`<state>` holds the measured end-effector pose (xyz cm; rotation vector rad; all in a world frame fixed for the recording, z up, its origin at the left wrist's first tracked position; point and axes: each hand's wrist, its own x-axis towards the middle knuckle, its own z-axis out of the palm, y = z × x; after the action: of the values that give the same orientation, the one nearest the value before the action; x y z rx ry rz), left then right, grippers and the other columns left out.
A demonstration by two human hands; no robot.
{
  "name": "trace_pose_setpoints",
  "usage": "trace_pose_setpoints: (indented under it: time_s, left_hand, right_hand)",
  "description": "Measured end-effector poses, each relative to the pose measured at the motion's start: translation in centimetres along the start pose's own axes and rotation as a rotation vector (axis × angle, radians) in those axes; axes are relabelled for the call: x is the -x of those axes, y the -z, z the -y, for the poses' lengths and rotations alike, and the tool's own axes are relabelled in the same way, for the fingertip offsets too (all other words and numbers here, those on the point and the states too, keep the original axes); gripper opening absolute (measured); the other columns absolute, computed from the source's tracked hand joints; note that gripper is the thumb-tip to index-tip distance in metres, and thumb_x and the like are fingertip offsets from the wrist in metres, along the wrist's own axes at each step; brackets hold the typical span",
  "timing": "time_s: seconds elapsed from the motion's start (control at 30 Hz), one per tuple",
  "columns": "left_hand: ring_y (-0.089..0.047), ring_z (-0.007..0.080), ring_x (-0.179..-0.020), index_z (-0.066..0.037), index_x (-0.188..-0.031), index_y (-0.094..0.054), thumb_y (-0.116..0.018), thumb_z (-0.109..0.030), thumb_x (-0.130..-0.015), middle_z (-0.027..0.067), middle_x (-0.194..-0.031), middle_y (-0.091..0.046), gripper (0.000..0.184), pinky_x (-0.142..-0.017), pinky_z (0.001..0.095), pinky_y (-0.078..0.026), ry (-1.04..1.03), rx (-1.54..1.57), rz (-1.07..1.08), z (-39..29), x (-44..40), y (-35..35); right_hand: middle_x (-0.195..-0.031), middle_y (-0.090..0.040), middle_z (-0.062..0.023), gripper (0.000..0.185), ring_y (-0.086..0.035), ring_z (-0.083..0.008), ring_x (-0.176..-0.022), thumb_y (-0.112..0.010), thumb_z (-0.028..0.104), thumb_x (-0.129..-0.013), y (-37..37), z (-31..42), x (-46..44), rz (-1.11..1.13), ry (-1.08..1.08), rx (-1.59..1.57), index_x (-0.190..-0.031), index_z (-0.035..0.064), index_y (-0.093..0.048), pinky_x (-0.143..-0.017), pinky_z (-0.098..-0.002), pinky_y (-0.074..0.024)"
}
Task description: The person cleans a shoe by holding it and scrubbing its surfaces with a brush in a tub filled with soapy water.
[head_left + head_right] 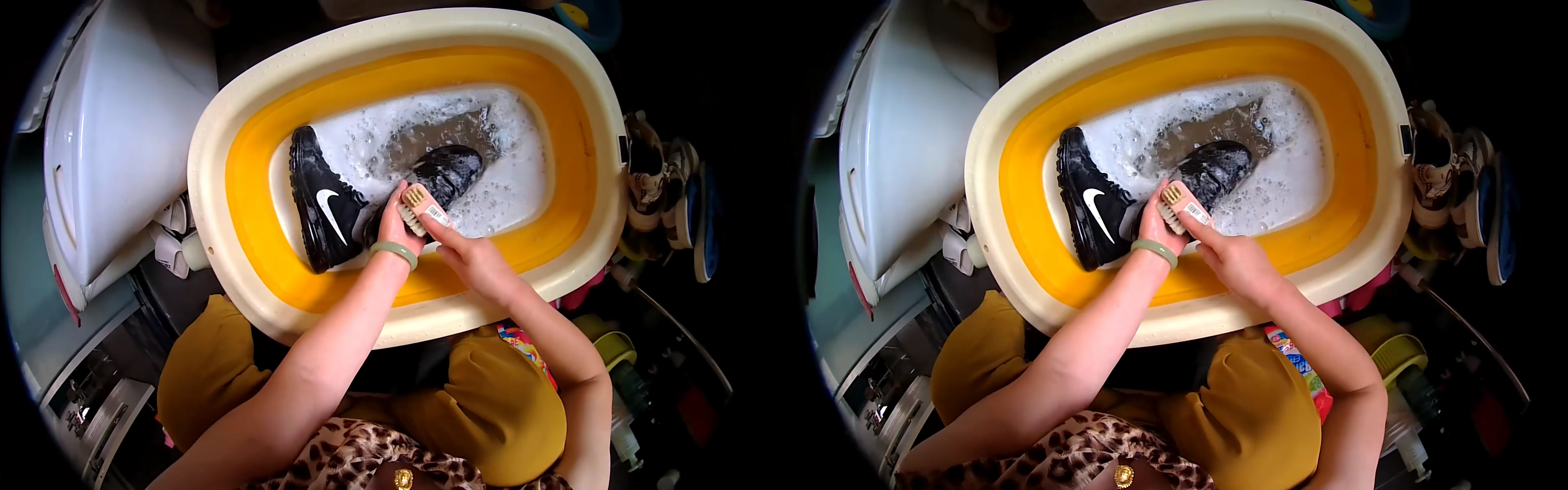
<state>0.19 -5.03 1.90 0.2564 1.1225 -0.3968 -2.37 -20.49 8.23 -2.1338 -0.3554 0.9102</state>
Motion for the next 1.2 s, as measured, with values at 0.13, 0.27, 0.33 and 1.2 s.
trace_pose_setpoints:
  time_s: [0.13,0.27,0.33,1.2]
  left_hand:
    - [-0.053,0.0275,-0.113,-0.003,-0.127,-0.049,-0.043,-0.042,-0.096,0.0122,-0.122,-0.056,0.050,-0.100,0.0424,-0.040,-0.063,0.008,0.191,0.9,-0.9,1.1]
    - [-0.053,0.0274,-0.113,-0.002,-0.126,-0.050,-0.041,-0.043,-0.096,0.0127,-0.123,-0.056,0.051,-0.100,0.0428,-0.040,-0.090,0.018,0.247,0.6,-1.0,-0.2]
    - [-0.053,0.0275,-0.115,-0.003,-0.125,-0.051,-0.040,-0.043,-0.097,0.0134,-0.124,-0.055,0.050,-0.101,0.0427,-0.040,0.020,0.005,-0.112,-0.4,1.1,-2.3]
    - [-0.046,0.0304,-0.122,-0.004,-0.133,-0.042,-0.044,-0.053,-0.092,0.0130,-0.134,-0.047,0.064,-0.106,0.0467,-0.033,-0.055,0.035,0.195,-1.0,-1.4,0.8]
  right_hand:
    - [-0.099,-0.066,-0.0189,0.046,-0.066,-0.0310,-0.078,-0.048,0.011,-0.092,2.0,-6.5,-5.1,-0.260,-0.177,0.218,-0.135,0.0297,-0.047,-0.073,-0.0348,-0.0506]
    - [-0.081,-0.065,-0.0204,0.046,-0.063,-0.0380,-0.069,-0.049,0.012,-0.090,-0.3,-5.3,-4.7,-0.381,-0.011,-0.176,-0.133,0.0289,-0.048,-0.067,-0.0422,-0.0504]
    - [-0.080,-0.064,-0.0208,0.052,-0.063,-0.0371,-0.066,-0.051,0.010,-0.088,-1.8,-2.6,-1.9,-0.281,0.062,-0.049,-0.135,0.0317,-0.046,-0.063,-0.0418,-0.0508]
    - [-0.082,-0.065,-0.0185,0.059,-0.064,-0.0331,-0.067,-0.058,0.008,-0.083,-0.3,-3.9,-2.6,-0.133,0.004,0.195,-0.134,0.0345,-0.046,-0.062,-0.0385,-0.0518]
